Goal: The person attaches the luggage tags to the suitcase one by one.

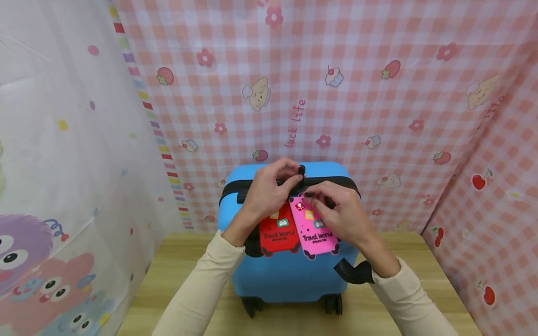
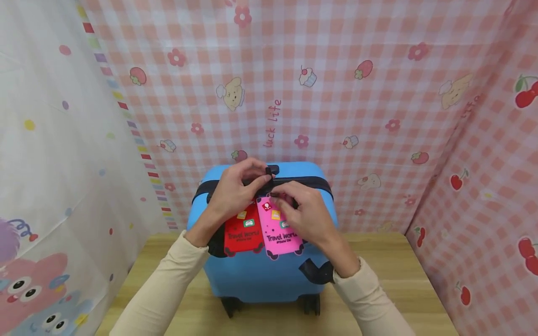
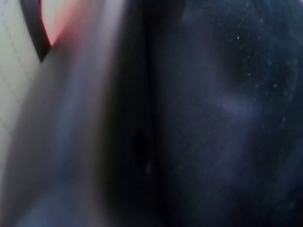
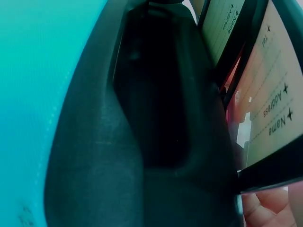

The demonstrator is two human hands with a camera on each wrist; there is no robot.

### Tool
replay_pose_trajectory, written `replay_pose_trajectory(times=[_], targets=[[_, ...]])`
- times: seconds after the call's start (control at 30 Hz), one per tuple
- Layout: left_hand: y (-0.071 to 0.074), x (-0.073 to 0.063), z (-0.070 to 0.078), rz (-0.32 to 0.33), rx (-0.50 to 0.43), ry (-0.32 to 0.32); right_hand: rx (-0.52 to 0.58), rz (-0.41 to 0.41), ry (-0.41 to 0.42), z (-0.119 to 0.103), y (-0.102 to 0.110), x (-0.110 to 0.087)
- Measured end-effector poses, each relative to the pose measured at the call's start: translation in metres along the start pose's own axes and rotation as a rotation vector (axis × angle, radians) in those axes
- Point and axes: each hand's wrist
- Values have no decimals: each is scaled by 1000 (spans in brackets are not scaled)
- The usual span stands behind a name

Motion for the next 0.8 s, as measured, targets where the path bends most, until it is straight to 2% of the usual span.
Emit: replay_pose_trajectory(times=[0.37, 0.57, 0.7, 0.8], targets=[[0, 1, 0, -49, -29, 20, 11, 1, -29, -1, 2, 0], [0, 0, -1, -44, -57, 29, 12, -39, -73, -2, 4, 2], [0, -1, -1, -43, -67, 24, 69, -54, -120, -2, 6, 4], [0, -2, -1, -52, -64, 16, 151, -60, -189, -1, 5, 5]])
Point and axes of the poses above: each hand's wrist, its own x-axis towards the middle knuckle, its own y-axis out of the back of the hand, z = x × y, and after that the axes turned 9 degrees about -x, right-handed
